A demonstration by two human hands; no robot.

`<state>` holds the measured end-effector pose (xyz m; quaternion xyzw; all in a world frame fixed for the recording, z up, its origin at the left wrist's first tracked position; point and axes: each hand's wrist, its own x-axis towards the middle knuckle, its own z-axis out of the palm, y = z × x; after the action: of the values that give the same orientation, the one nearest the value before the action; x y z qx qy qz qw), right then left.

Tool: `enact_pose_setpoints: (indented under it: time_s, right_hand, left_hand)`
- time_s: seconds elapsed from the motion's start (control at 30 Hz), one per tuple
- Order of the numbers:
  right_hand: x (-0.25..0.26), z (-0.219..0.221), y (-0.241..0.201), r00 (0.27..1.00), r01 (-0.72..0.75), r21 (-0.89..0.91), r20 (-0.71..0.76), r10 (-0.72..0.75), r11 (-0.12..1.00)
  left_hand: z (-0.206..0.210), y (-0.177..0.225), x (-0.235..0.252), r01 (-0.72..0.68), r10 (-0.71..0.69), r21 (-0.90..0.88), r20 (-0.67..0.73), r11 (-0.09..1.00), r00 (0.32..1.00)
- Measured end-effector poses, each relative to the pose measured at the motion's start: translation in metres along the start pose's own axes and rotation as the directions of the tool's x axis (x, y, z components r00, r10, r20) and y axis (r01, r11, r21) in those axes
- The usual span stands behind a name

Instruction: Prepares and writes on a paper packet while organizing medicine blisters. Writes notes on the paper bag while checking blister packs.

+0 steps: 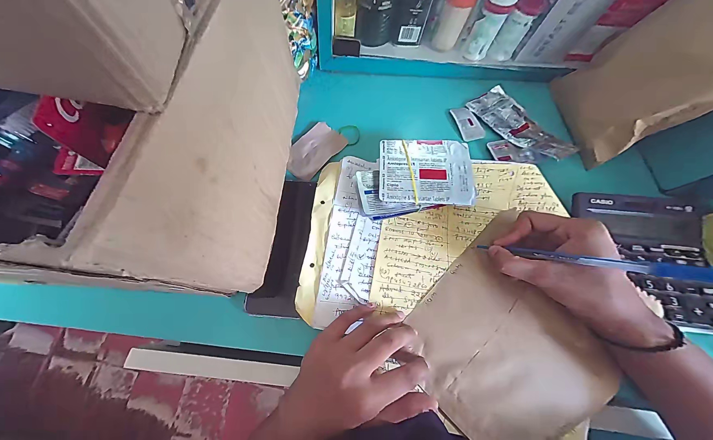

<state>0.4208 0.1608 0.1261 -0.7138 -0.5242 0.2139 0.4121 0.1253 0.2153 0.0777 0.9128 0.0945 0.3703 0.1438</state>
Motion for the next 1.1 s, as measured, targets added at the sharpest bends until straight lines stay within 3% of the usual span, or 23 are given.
enact_pose_setpoints:
  time_s: [1.1]
  right_hand:
    - [-0.0011,0.0007,-0.0008,0.997,-0.063,0.038,-0.04,0.064,0.997]
  left_hand:
    - [-0.0008,-0.0023,0.0005,-0.007,0.007,0.006,0.005,1.0,1.0]
